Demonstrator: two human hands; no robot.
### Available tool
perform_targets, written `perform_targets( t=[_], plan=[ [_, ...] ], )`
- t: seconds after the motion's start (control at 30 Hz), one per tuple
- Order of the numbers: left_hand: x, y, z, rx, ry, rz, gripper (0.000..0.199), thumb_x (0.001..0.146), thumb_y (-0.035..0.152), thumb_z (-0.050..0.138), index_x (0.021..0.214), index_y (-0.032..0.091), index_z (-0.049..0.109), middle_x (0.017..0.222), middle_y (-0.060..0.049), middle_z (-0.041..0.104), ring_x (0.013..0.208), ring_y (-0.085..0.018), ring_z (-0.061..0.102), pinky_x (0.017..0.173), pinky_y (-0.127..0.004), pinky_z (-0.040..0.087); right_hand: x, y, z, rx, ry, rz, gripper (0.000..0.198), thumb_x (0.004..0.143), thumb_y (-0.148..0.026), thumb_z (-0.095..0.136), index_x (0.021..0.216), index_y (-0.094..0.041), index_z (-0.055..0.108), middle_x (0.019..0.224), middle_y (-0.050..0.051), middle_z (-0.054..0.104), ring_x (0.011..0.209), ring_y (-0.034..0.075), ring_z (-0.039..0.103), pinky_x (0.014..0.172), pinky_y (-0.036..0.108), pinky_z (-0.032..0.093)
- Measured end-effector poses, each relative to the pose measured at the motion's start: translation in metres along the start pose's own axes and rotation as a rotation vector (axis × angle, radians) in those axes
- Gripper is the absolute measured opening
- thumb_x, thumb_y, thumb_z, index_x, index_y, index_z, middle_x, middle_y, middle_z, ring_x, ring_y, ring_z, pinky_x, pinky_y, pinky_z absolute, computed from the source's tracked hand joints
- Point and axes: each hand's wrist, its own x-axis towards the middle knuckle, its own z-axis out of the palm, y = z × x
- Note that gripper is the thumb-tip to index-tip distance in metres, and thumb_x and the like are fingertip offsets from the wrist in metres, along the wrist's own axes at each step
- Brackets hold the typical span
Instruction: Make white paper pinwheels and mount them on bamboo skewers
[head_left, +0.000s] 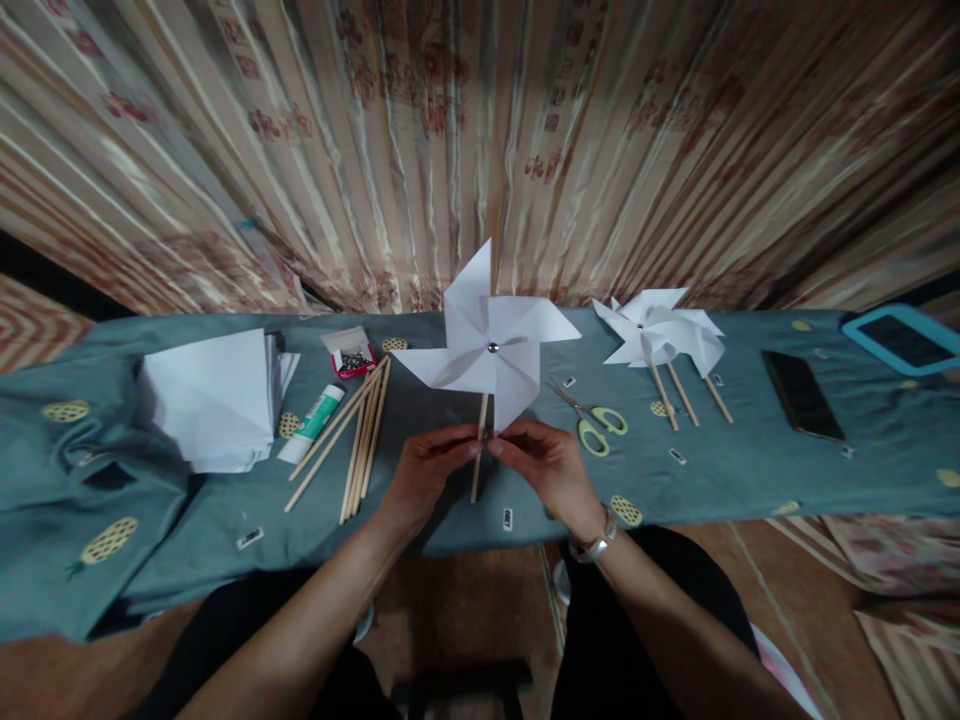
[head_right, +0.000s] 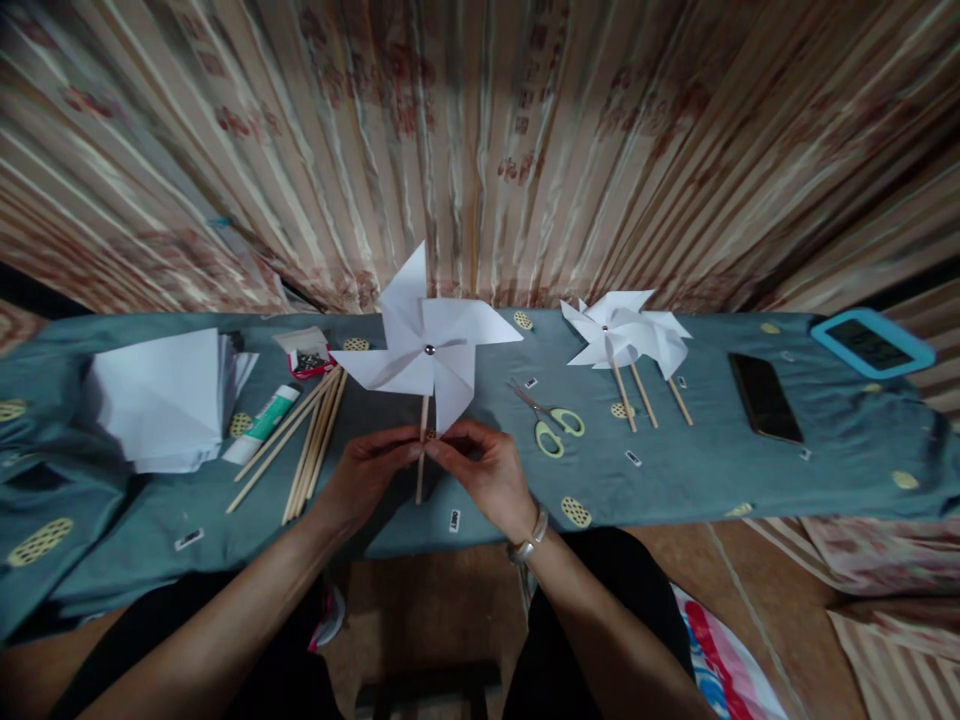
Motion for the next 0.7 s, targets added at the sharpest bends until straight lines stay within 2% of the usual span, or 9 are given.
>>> perform_targets(
  t=[0.1,0.27,0.5,0.6,0.7],
  plan=[
    [0.002,0.001,-0.001,-0.05,0.021,-0.007,0.029,0.056,0.031,0.087,0.081,0.018,0.081,0.081,-0.006,0.078,0.075,-0.018,0.066,0.077,-0.03,0.049,-0.007,0.001,0.003,-0.124,0.002,-0.013,0.02,0.073,-0.04,0.077,0.081,-0.022,0.076,0.078,0.002,0.075,0.068,0.016,0.064,0.066,0.028,0.051],
    [0.003,0.004,0.003,-0.116,0.082,-0.02,0.031,0.047,0.029,0.091,0.075,0.02,0.08,0.074,-0.003,0.077,0.07,-0.015,0.065,0.076,-0.029,0.05,-0.017,0.004,0.01,-0.207,0.009,0.019,0.015,0.074,-0.037,0.075,0.076,-0.021,0.074,0.069,0.001,0.072,0.062,0.015,0.062,0.06,0.027,0.048],
    [0.0,0.007,0.009,-0.131,0.062,-0.013,0.036,0.046,0.032,0.092,0.076,0.018,0.08,0.075,-0.005,0.077,0.071,-0.017,0.067,0.073,-0.03,0.051,-0.023,0.004,0.019,-0.263,0.027,-0.021,0.015,0.077,-0.035,0.069,0.077,-0.021,0.074,0.067,0.0,0.071,0.059,0.015,0.061,0.058,0.026,0.046],
    [-0.002,0.011,0.009,-0.118,0.04,0.002,0.039,0.049,0.036,0.091,0.082,0.018,0.08,0.077,-0.006,0.077,0.071,-0.016,0.067,0.07,-0.027,0.05,-0.022,0.0,0.011,-0.345,0.065,-0.052,0.019,0.08,-0.039,0.067,0.076,-0.021,0.074,0.065,0.0,0.07,0.057,0.014,0.059,0.056,0.025,0.045],
    [-0.005,0.016,0.007,-0.097,0.039,0.009,0.044,0.053,0.039,0.09,0.089,0.017,0.08,0.081,-0.008,0.078,0.074,-0.017,0.068,0.068,-0.026,0.048,-0.017,-0.006,-0.014,-0.461,0.124,-0.08,0.029,0.08,-0.048,0.065,0.073,-0.021,0.072,0.063,0.0,0.069,0.056,0.014,0.059,0.056,0.025,0.046]
  ],
)
